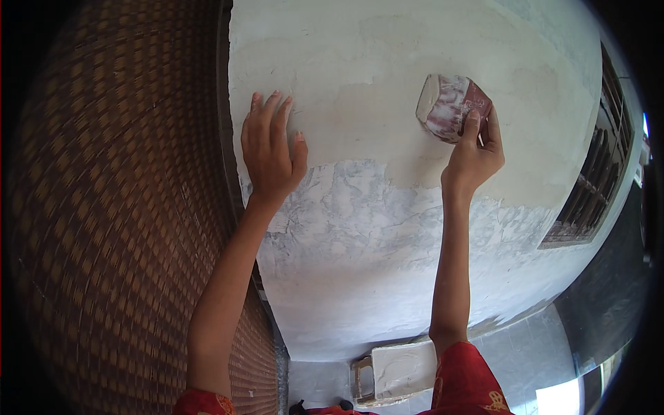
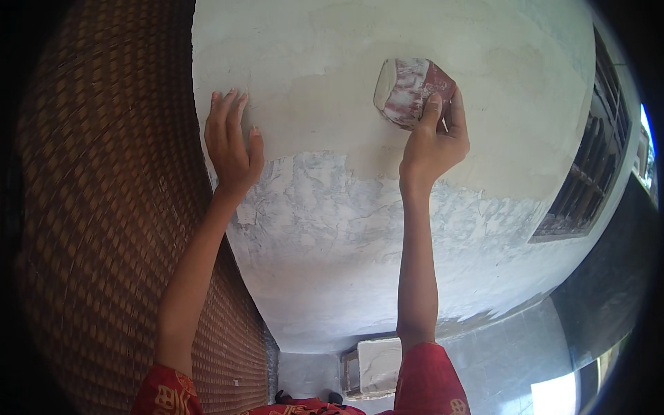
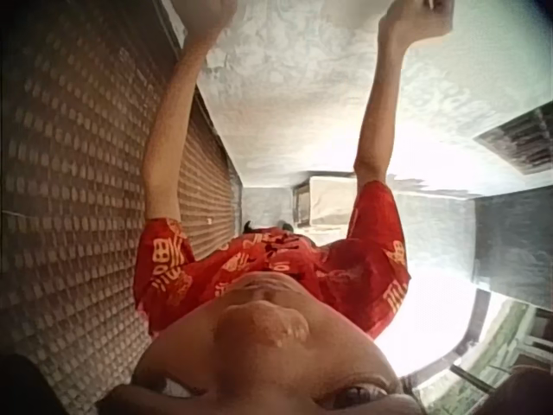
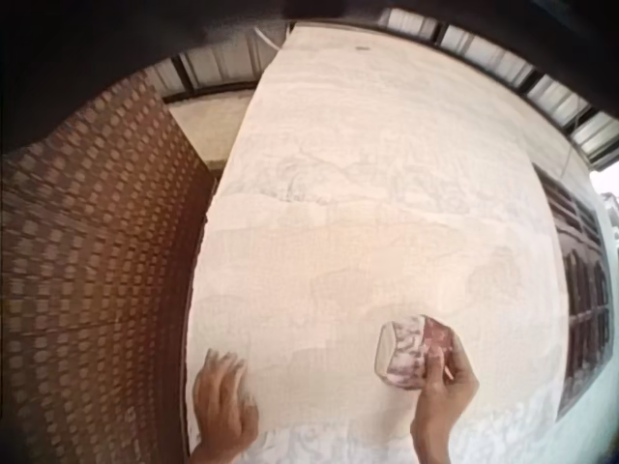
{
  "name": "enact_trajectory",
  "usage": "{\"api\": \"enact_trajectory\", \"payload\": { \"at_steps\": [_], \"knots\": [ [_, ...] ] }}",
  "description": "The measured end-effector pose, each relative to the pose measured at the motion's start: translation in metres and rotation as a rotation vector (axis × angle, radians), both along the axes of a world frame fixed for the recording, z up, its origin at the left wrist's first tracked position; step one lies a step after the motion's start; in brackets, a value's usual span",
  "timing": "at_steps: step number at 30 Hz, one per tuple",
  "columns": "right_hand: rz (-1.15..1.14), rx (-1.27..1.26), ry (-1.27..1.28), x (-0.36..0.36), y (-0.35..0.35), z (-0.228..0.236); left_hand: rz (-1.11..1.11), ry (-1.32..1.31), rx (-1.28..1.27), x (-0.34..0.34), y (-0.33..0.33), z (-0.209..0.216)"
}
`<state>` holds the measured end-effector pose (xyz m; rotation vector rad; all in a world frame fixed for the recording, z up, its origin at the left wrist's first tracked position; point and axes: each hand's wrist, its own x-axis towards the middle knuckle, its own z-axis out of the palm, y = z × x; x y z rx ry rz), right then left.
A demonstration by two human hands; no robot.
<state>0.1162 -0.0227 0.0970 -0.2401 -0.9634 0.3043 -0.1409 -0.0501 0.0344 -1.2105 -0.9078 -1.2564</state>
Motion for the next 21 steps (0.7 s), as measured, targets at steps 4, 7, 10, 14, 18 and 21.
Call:
{"api": "enact_trajectory", "payload": {
  "at_steps": [4,7,10,14,18,21],
  "knots": [
    [0.072,0.033,-0.072,-0.017,-0.013,0.002,-0.018,0.014,-0.024,0.003,0.000,0.001],
    [0.037,0.023,-0.281,-0.071,-0.015,-0.010,-0.004,0.008,-0.016,-0.007,-0.004,0.002],
    [-0.018,-0.016,-0.271,-0.067,-0.005,-0.009,-0.005,0.009,-0.004,-0.005,-0.003,0.002],
    [-0.018,-0.017,-0.018,-0.007,0.010,-0.006,-0.011,-0.001,0.001,0.000,0.000,0.001],
    [0.045,0.018,-0.068,-0.010,-0.014,-0.001,-0.013,0.005,-0.016,0.003,0.000,0.000],
    [0.015,0.019,-0.314,-0.054,-0.015,-0.013,0.002,0.019,-0.002,-0.007,-0.004,0.003]
  ]
}}
